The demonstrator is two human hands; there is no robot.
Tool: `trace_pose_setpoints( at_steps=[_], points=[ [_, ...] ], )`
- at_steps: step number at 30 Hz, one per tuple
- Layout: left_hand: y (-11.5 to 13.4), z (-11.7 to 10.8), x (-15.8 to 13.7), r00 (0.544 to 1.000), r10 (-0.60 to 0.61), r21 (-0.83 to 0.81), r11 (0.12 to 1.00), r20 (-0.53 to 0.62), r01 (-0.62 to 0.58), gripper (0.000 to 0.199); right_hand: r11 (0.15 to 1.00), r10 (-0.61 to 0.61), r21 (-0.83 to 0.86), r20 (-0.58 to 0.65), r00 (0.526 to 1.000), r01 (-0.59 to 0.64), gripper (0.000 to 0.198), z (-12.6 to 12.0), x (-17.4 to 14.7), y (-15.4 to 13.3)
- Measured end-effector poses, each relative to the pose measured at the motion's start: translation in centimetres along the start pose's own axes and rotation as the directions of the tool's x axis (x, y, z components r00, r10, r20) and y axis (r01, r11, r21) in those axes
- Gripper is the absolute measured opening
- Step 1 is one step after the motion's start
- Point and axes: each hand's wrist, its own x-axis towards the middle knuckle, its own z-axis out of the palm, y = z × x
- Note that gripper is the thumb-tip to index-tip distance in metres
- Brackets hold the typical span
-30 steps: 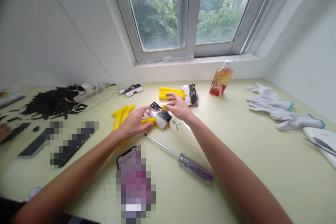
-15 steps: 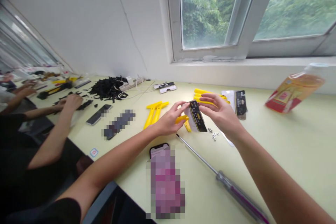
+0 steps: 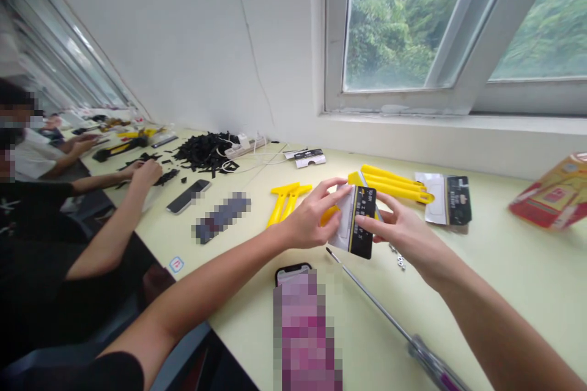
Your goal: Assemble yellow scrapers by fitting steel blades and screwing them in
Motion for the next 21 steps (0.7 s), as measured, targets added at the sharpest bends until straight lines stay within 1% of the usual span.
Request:
trace_pose_setpoints(
  at_steps=[2,4,6,9,12,14,17,19,21],
  points=[
    [0.0,-0.1,0.0,0.999,-0.019,0.011,1.0,0.04,0.018,0.057,0.993,-0.022,0.115,-0.047,0.999,0.028,0.074,0.0,0.3,0.5],
    [0.0,-0.3,-0.1,0.994,-0.05,0.045,0.998,0.095,0.046,0.061,0.983,-0.043,0.169,-0.142,0.989,0.067,0.068,0.0,0.5,0.6],
    [-0.1,-0.5,-0.2,0.987,-0.075,0.094,0.994,0.144,0.062,0.064,0.982,-0.067,0.154,-0.237,0.969,0.105,0.056,0.2,0.4,0.5],
    [-0.5,-0.8,0.3,0.975,-0.051,0.125,0.992,0.215,0.024,0.063,0.979,-0.119,0.126,-0.276,0.954,0.159,0.039,-0.1,0.4,-0.1],
    [-1.6,-0.4,2.1,0.956,-0.054,0.136,0.991,0.288,0.015,0.06,0.981,-0.133,0.085,-0.361,0.923,0.174,0.033,-1.5,0.9,-0.1],
    [-2.6,0.5,3.9,0.94,-0.067,0.151,0.988,0.334,0.017,0.061,0.989,-0.111,0.036,-0.454,0.884,0.143,0.032,-3.2,1.2,0.4],
    [-4.1,2.9,7.0,0.895,-0.059,0.201,0.979,0.443,-0.035,0.06,0.995,-0.098,-0.073,-0.565,0.819,0.068,0.03,-6.1,1.5,1.7],
    [-5.0,4.8,8.8,0.864,-0.049,0.238,0.968,0.502,-0.083,0.045,0.986,-0.099,-0.164,-0.631,0.769,-0.007,0.027,-8.0,1.5,2.8],
    [-5.6,6.7,10.3,0.854,-0.033,0.261,0.958,0.519,-0.122,0.024,0.963,-0.093,-0.247,-0.678,0.73,-0.107,0.023,-9.4,1.4,3.7]
  ],
)
